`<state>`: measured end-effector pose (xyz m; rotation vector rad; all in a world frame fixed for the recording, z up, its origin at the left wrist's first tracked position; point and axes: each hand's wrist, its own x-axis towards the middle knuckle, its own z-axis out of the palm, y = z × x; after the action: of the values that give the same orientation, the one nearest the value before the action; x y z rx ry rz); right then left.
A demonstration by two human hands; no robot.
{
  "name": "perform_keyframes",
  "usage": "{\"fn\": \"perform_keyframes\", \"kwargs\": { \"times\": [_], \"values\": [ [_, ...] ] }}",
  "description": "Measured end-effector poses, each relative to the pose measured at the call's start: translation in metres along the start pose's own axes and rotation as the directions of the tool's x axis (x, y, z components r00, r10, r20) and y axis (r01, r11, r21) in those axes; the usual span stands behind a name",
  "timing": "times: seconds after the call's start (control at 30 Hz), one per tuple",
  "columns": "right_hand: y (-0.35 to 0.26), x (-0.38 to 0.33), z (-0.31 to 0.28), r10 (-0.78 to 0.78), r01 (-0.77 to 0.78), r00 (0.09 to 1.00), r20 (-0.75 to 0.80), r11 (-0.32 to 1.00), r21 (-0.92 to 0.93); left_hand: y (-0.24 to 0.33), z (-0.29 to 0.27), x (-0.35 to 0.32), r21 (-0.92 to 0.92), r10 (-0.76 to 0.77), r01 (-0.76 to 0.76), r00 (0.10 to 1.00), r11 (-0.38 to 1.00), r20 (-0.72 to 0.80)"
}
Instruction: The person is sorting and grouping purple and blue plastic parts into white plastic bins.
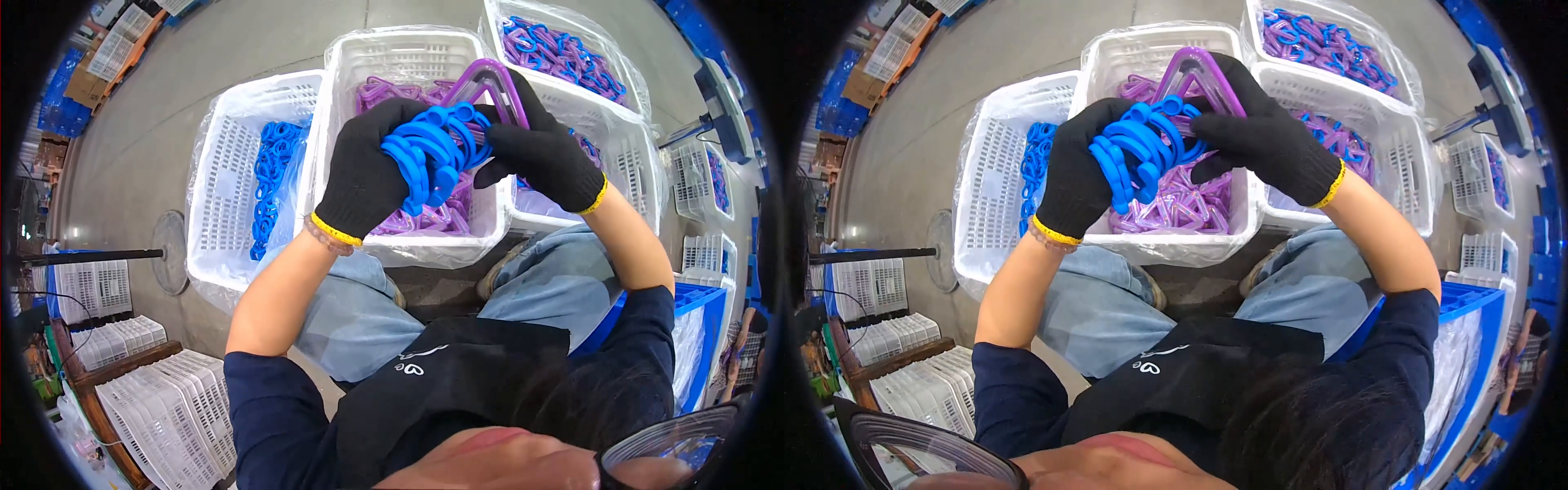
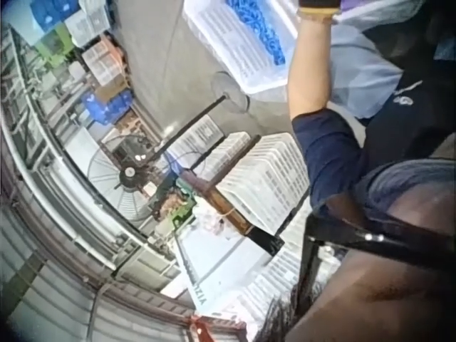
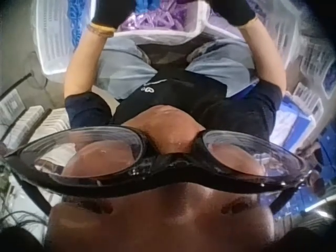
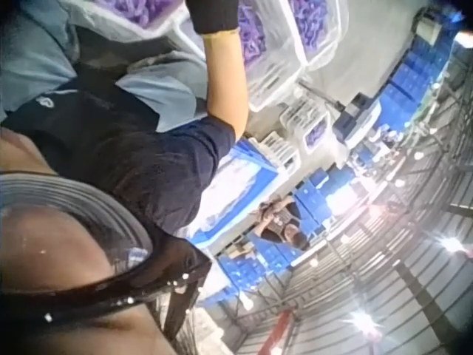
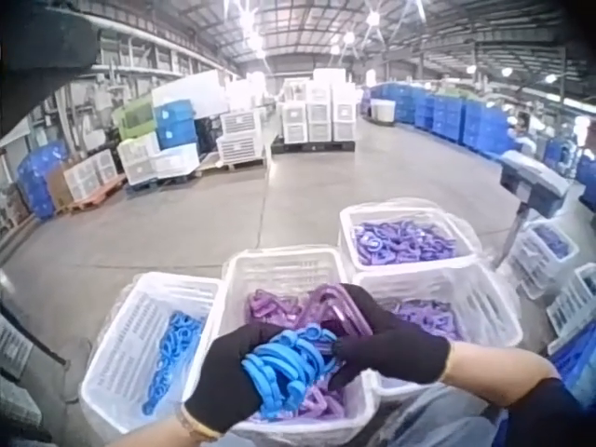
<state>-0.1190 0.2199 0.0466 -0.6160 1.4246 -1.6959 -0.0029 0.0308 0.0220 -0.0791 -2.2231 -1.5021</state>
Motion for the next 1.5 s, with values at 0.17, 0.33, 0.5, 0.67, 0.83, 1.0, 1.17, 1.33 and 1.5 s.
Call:
{"fn": "perform_keyframes", "kwargs": {
  "times": [0.17,0.33,0.5,0.67,0.83,1.0,1.17,1.33,1.5],
  "values": [
    [-0.005,0.002,-0.003,-0.05,0.065,0.996,0.069,0.969,-0.237,-0.004,0.009,-0.002,0.101,0.036,-0.039,0.999,0.994,0.026],
    [-0.001,0.002,-0.011,-0.071,0.092,0.994,0.088,0.96,-0.263,-0.002,0.01,0.0,0.093,-0.008,0.004,0.999,0.996,0.048],
    [0.007,0.002,-0.013,-0.155,0.153,0.988,0.018,0.944,-0.293,0.003,0.012,-0.001,0.154,-0.029,0.021,0.998,0.988,0.052],
    [0.012,0.001,-0.014,-0.272,0.269,0.962,0.04,0.904,-0.332,0.004,0.014,-0.002,0.032,-0.087,0.086,0.995,0.996,0.04],
    [0.01,-0.004,-0.008,-0.216,0.205,0.976,-0.003,0.929,-0.309,0.002,0.015,-0.006,0.085,-0.025,0.021,0.999,0.996,0.043],
    [0.01,-0.005,-0.007,-0.181,0.175,0.983,0.008,0.938,-0.298,0.005,0.013,-0.005,0.162,0.048,-0.059,0.996,0.985,0.07],
    [0.016,-0.005,-0.01,-0.292,0.304,0.952,0.087,0.894,-0.329,0.007,0.012,-0.005,0.165,0.039,-0.047,0.998,0.985,0.052],
    [0.027,0.0,-0.012,-0.43,0.441,0.896,0.114,0.824,-0.357,0.016,0.013,-0.004,0.179,0.04,-0.051,0.997,0.982,0.064],
    [0.021,-0.005,-0.005,-0.501,0.482,0.863,0.069,0.772,-0.414,0.013,0.013,-0.003,0.024,-0.047,0.047,0.999,0.999,0.026]
  ]
}}
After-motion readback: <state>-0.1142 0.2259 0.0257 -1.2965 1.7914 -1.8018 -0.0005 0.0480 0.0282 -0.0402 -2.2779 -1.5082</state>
